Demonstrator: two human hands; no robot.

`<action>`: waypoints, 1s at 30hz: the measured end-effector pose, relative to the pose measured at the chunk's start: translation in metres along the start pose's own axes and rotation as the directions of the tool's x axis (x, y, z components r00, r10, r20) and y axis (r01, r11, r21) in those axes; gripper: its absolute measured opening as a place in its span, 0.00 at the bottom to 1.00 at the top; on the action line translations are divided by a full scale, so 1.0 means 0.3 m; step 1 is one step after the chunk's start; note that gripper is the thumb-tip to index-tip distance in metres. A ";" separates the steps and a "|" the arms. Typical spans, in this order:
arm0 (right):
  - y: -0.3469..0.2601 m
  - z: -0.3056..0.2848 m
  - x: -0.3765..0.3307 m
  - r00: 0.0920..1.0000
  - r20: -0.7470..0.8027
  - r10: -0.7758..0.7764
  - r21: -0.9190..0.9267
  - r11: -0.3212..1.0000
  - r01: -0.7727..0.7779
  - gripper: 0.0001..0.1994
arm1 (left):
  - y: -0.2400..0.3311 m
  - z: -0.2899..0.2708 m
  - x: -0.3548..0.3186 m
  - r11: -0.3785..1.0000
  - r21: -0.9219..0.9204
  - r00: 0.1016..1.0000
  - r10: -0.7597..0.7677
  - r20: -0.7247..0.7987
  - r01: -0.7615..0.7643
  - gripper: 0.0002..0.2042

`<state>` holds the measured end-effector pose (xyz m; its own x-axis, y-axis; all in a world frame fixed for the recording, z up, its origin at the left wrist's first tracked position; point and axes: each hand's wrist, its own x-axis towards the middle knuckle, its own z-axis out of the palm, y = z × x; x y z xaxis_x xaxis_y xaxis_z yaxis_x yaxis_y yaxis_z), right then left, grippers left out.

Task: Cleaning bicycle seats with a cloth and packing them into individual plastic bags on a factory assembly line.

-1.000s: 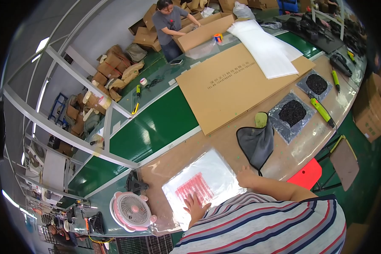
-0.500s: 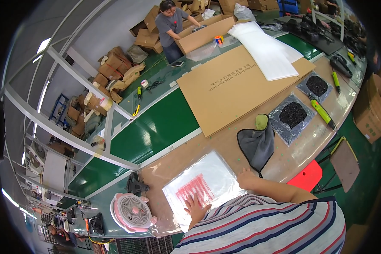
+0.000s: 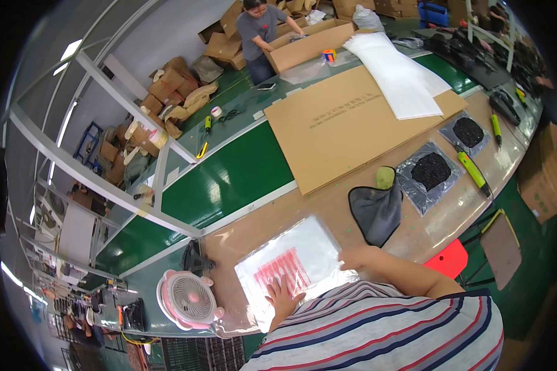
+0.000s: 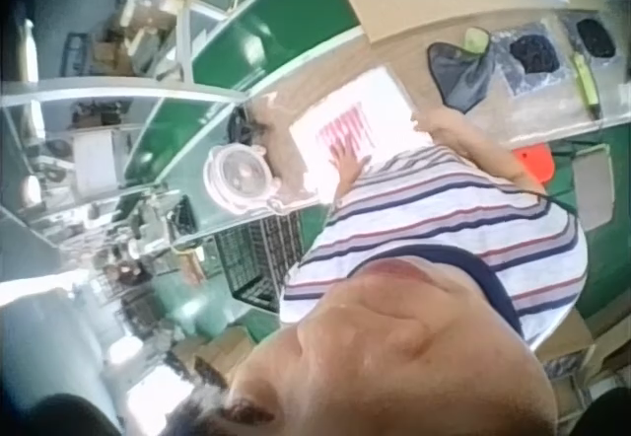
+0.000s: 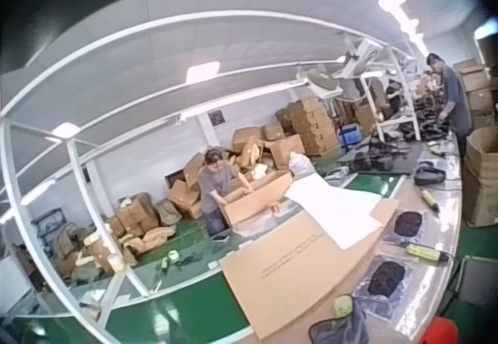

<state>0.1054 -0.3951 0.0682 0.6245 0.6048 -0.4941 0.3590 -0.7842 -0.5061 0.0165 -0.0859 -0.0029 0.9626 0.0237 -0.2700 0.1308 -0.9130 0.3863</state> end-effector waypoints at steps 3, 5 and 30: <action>-0.323 -0.288 -0.101 0.866 -0.246 -0.436 0.311 0.810 0.496 0.12 | -0.009 0.002 -0.005 1.000 0.001 0.999 -0.021 -0.025 0.021 0.50; -0.584 -0.441 -0.229 0.593 -0.302 -0.747 0.539 0.379 0.752 0.10 | -0.161 0.125 0.008 0.998 0.036 0.996 0.062 -0.065 -0.059 0.49; -1.019 -0.433 -0.468 -0.193 -0.006 -0.981 0.965 0.045 -0.259 0.06 | -0.020 0.056 -0.181 0.986 -0.118 0.957 -0.141 -0.254 0.114 0.30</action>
<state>-0.0018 -0.2582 0.3842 -0.4689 0.6516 0.5963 -0.8149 -0.0586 -0.5767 -0.0406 -0.0885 -0.0054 0.9630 0.2544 -0.0888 0.2664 -0.8499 0.4546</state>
